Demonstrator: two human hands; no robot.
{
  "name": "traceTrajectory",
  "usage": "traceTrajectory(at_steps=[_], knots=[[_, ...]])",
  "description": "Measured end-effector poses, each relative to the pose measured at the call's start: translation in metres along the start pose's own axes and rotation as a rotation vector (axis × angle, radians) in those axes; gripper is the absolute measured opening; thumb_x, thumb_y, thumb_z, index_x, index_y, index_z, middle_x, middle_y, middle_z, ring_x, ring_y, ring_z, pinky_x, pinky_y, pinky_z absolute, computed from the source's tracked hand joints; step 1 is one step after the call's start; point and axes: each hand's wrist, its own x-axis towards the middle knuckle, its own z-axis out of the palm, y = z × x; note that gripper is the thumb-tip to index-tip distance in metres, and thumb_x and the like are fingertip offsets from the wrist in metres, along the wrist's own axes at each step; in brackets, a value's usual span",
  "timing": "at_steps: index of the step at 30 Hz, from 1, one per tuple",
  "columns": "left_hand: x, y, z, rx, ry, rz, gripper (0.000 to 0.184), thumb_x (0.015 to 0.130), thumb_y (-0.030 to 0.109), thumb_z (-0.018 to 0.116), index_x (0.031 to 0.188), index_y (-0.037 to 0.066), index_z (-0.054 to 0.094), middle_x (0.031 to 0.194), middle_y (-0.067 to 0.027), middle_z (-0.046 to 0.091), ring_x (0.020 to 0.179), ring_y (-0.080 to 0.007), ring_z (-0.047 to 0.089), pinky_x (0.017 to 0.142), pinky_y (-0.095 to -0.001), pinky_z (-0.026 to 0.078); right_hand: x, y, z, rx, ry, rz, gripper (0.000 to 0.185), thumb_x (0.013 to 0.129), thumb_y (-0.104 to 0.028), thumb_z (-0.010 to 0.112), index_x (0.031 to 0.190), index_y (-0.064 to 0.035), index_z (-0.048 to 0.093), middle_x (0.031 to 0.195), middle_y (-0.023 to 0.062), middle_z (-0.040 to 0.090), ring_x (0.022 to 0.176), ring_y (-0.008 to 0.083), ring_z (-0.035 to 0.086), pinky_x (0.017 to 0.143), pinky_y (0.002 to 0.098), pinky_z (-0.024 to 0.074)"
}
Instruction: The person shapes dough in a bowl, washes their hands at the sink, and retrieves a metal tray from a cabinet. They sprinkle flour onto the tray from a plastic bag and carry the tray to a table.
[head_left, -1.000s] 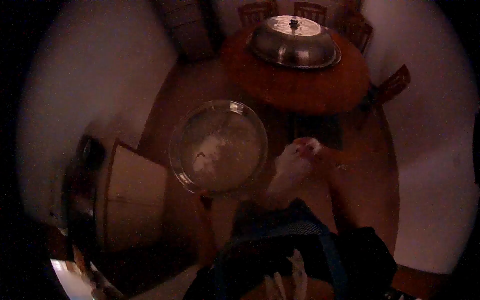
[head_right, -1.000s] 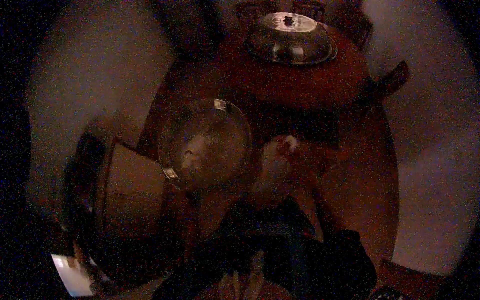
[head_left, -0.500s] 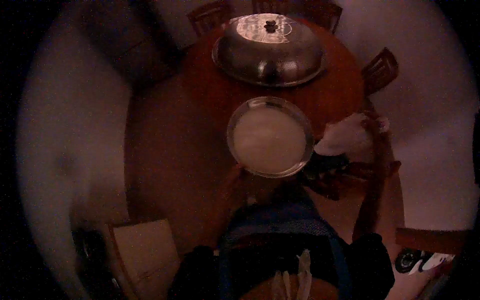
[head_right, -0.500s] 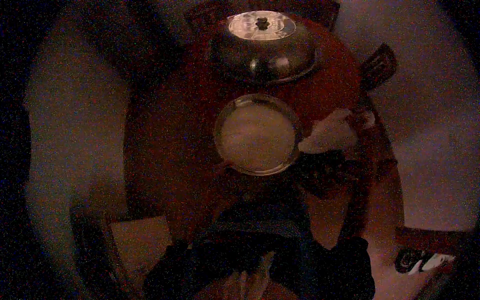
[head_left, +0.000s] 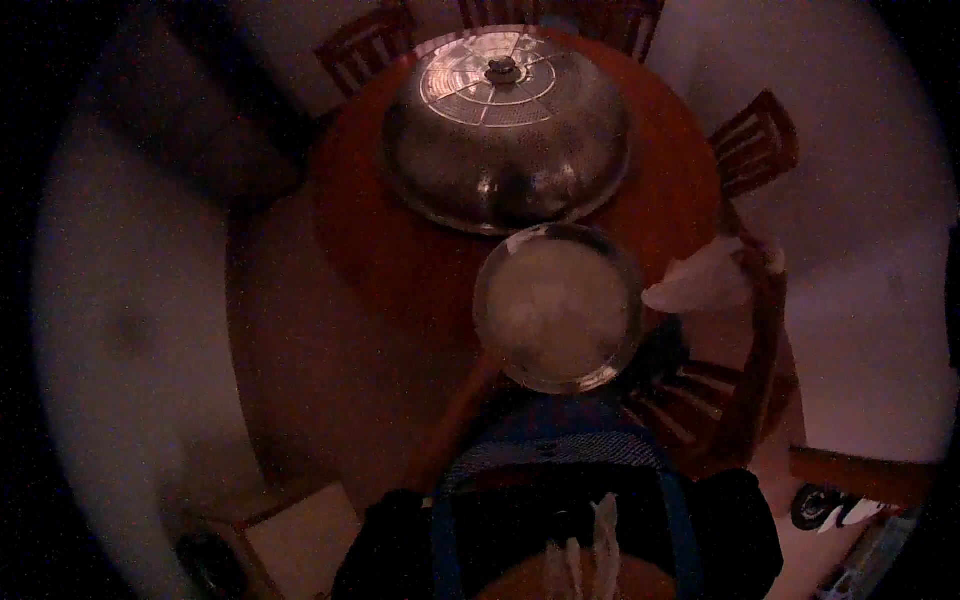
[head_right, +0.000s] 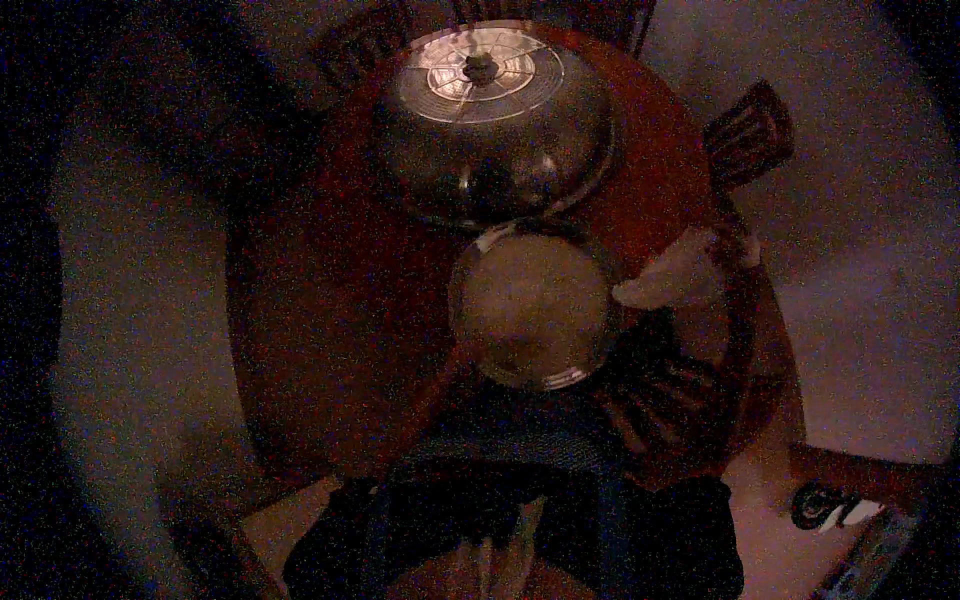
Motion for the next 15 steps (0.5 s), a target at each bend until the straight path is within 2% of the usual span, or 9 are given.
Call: traceTrajectory(at_steps=[5, 8, 11, 15], knots=[[0.021, 0.014, -0.037, 0.477, 0.219, 0.118, 0.052, 0.077, 0.016, 0.050, 0.125, 0.003, 0.038, 0.128, -0.0175, 0.037, 0.112, -0.0348, 0.041, 0.096, -0.0463, 0.031, 0.021, -0.005, -0.008, -0.002, -0.008, 0.028, 0.026, 0.087, -0.019, 0.052, 0.107, -0.0022, 0.055, 0.089, 0.0034, 0.059, 0.083, 0.0132, 0.054, 0.075, 0.0260, 0.0420], [0.054, 0.029, -0.058, 0.942, 0.389, 0.271, 0.053, 0.077, 0.017, 0.050, 0.126, 0.003, 0.037, 0.129, -0.0177, 0.037, 0.113, -0.0355, 0.041, 0.097, -0.0468, 0.030, 0.010, 0.001, -0.002, 0.005, -0.013, -0.012, 0.026, 0.087, -0.019, 0.052, 0.107, -0.0020, 0.055, 0.089, 0.0033, 0.059, 0.083, 0.0131, 0.054, 0.075, 0.0259, 0.0419], [0.096, 0.031, -0.075, 1.289, 0.433, 0.280, 0.054, 0.077, 0.017, 0.050, 0.128, 0.003, 0.037, 0.131, -0.0179, 0.036, 0.113, -0.0361, 0.040, 0.097, -0.0474, 0.030, 0.024, 0.010, 0.005, 0.013, -0.028, -0.002, 0.027, 0.087, -0.019, 0.052, 0.107, -0.0018, 0.055, 0.089, 0.0032, 0.059, 0.083, 0.0129, 0.054, 0.076, 0.0257, 0.0419], [0.119, -0.002, -0.093, 1.486, 0.396, 0.231, 0.056, 0.076, 0.018, 0.050, 0.129, 0.003, 0.036, 0.132, -0.0182, 0.035, 0.114, -0.0370, 0.040, 0.098, -0.0481, 0.029, 0.020, 0.020, 0.013, 0.005, -0.025, 0.018, 0.027, 0.087, -0.019, 0.052, 0.107, -0.0016, 0.055, 0.089, 0.0030, 0.059, 0.083, 0.0127, 0.054, 0.076, 0.0255, 0.0417]])
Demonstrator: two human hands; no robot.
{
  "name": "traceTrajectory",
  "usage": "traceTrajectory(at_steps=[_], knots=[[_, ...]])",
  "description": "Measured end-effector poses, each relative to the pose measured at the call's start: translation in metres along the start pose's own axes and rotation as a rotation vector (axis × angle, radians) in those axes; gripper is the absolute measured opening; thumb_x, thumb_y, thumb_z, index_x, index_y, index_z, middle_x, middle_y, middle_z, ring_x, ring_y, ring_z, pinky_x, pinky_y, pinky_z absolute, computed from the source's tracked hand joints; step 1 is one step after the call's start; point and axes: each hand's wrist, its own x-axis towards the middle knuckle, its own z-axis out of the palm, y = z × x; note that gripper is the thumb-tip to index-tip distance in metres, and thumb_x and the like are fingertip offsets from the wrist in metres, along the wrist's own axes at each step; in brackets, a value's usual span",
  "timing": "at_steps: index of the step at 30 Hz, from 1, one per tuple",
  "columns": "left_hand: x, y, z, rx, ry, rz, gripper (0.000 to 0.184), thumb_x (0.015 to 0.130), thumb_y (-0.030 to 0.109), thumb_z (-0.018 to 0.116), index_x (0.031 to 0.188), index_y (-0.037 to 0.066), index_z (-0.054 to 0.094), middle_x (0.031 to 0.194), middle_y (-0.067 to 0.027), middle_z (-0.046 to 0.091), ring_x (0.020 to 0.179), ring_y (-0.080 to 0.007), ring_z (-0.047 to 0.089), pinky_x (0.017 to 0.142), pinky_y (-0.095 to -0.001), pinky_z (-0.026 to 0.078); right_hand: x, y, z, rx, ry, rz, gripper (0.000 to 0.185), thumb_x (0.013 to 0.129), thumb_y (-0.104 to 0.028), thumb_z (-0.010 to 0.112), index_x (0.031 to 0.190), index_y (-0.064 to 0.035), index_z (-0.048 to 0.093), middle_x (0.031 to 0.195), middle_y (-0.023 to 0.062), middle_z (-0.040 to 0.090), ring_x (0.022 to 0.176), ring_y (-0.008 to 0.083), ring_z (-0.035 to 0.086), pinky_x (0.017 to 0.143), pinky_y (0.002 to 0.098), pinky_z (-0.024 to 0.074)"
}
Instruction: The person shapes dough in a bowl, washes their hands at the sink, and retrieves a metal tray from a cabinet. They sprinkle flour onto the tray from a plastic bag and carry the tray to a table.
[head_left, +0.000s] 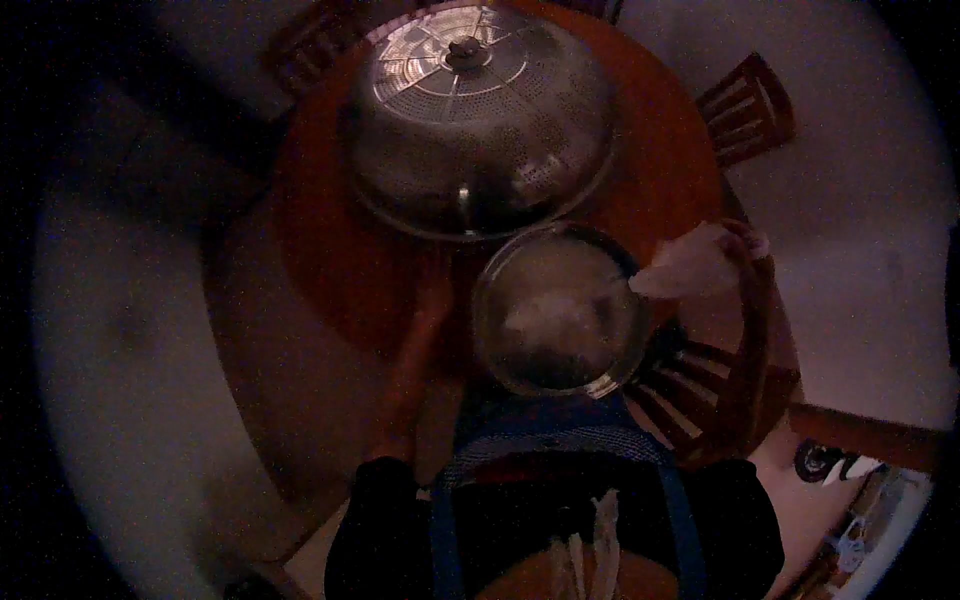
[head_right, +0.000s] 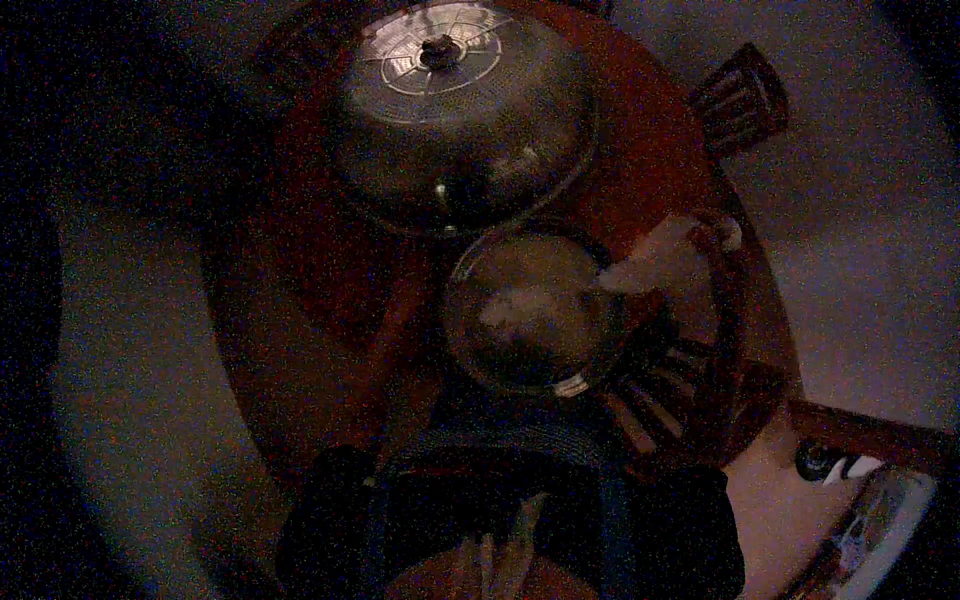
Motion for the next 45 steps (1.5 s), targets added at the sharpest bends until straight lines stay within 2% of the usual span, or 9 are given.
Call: traceTrajectory(at_steps=[5, 8, 11, 14, 22, 29, 33, 39, 45], knots=[[0.017, -0.017, 0.015, -0.352, -0.069, 0.026, 0.052, 0.078, 0.018, 0.048, 0.128, 0.005, 0.037, 0.136, -0.0165, 0.030, 0.116, -0.0377, 0.038, 0.098, -0.0507, 0.027, 0.011, 0.012, 0.012, -0.019, 0.031, 0.036, 0.027, 0.087, -0.018, 0.053, 0.108, -0.0012, 0.054, 0.089, 0.0028, 0.059, 0.084, 0.0124, 0.054, 0.077, 0.0253, 0.0416], [0.049, -0.013, 0.014, -0.129, -0.010, 0.013, 0.052, 0.080, 0.021, 0.049, 0.128, 0.005, 0.037, 0.138, -0.0150, 0.028, 0.119, -0.0373, 0.036, 0.099, -0.0533, 0.025, 0.025, 0.018, 0.006, -0.022, 0.042, 0.055, 0.028, 0.087, -0.018, 0.053, 0.108, -0.0010, 0.054, 0.089, 0.0027, 0.059, 0.084, 0.0122, 0.054, 0.078, 0.0251, 0.0415], [0.082, 0.006, 0.040, -0.197, -0.282, -0.101, 0.052, 0.081, 0.023, 0.049, 0.128, 0.005, 0.037, 0.137, -0.0149, 0.029, 0.120, -0.0363, 0.035, 0.100, -0.0499, 0.025, 0.051, 0.032, -0.016, -0.013, 0.051, 0.051, 0.028, 0.086, -0.018, 0.053, 0.108, -0.0008, 0.054, 0.088, 0.0026, 0.059, 0.084, 0.0120, 0.054, 0.078, 0.0250, 0.0414], [0.082, 0.039, 0.072, -0.598, 0.106, 0.033, 0.051, 0.081, 0.024, 0.052, 0.126, 0.004, 0.039, 0.135, -0.0160, 0.033, 0.119, -0.0360, 0.036, 0.101, -0.0447, 0.028, 0.059, 0.035, -0.034, -0.022, 0.060, 0.041, 0.028, 0.086, -0.018, 0.053, 0.109, -0.0006, 0.054, 0.088, 0.0025, 0.059, 0.084, 0.0119, 0.054, 0.078, 0.0248, 0.0414], [0.106, 0.217, 0.000, -1.293, -0.502, -0.269, 0.061, 0.077, 0.033, 0.063, 0.123, -0.001, 0.042, 0.130, -0.0189, 0.040, 0.120, -0.0310, 0.038, 0.100, -0.0396, 0.030, 0.181, 0.125, -0.089, -0.004, 0.041, -0.041, 0.029, 0.085, -0.018, 0.055, 0.108, -0.0007, 0.054, 0.089, 0.0034, 0.059, 0.084, 0.0121, 0.054, 0.078, 0.0251, 0.0415], [0.132, 0.321, -0.012, -1.884, -0.591, -0.391, 0.055, 0.079, 0.029, 0.060, 0.123, 0.000, 0.043, 0.124, -0.0147, 0.047, 0.113, -0.0259, 0.044, 0.096, -0.0364, 0.035, 0.243, 0.218, -0.188, -0.082, 0.117, -0.005, 0.031, 0.084, -0.021, 0.056, 0.108, -0.0008, 0.055, 0.092, 0.0050, 0.060, 0.086, 0.0144, 0.054, 0.079, 0.0264, 0.0416], [0.144, 0.370, 0.049, -1.554, -0.663, -0.297, 0.046, 0.084, 0.028, 0.052, 0.121, 0.001, 0.046, 0.120, -0.0137, 0.051, 0.109, -0.0246, 0.047, 0.093, -0.0353, 0.037, 0.307, 0.269, -0.254, -0.120, 0.143, 0.016, 0.033, 0.083, -0.022, 0.056, 0.108, -0.0009, 0.056, 0.094, 0.0059, 0.060, 0.087, 0.0158, 0.054, 0.079, 0.0272, 0.0416], [0.207, 0.458, -0.010, -1.377, -0.611, -0.356, 0.041, 0.087, 0.028, 0.048, 0.118, 0.001, 0.049, 0.113, -0.0133, 0.055, 0.103, -0.0227, 0.051, 0.089, -0.0334, 0.040, 0.478, 0.362, -0.328, 0.318, -0.220, -0.099, 0.033, 0.083, -0.027, 0.056, 0.108, -0.0042, 0.056, 0.100, 0.0054, 0.058, 0.092, 0.0160, 0.053, 0.082, 0.0276, 0.0401], [0.126, 0.360, 0.012, -1.457, -0.507, -0.325, 0.040, 0.086, 0.029, 0.049, 0.113, 0.000, 0.052, 0.108, -0.0124, 0.057, 0.099, -0.0221, 0.053, 0.087, -0.0330, 0.040, 0.424, 0.337, -0.202, 0.108, -0.359, -0.134, 0.028, 0.085, -0.030, 0.050, 0.098, -0.0069, 0.060, 0.090, 0.0090, 0.060, 0.087, 0.0205, 0.057, 0.079, 0.0338, 0.0439]])
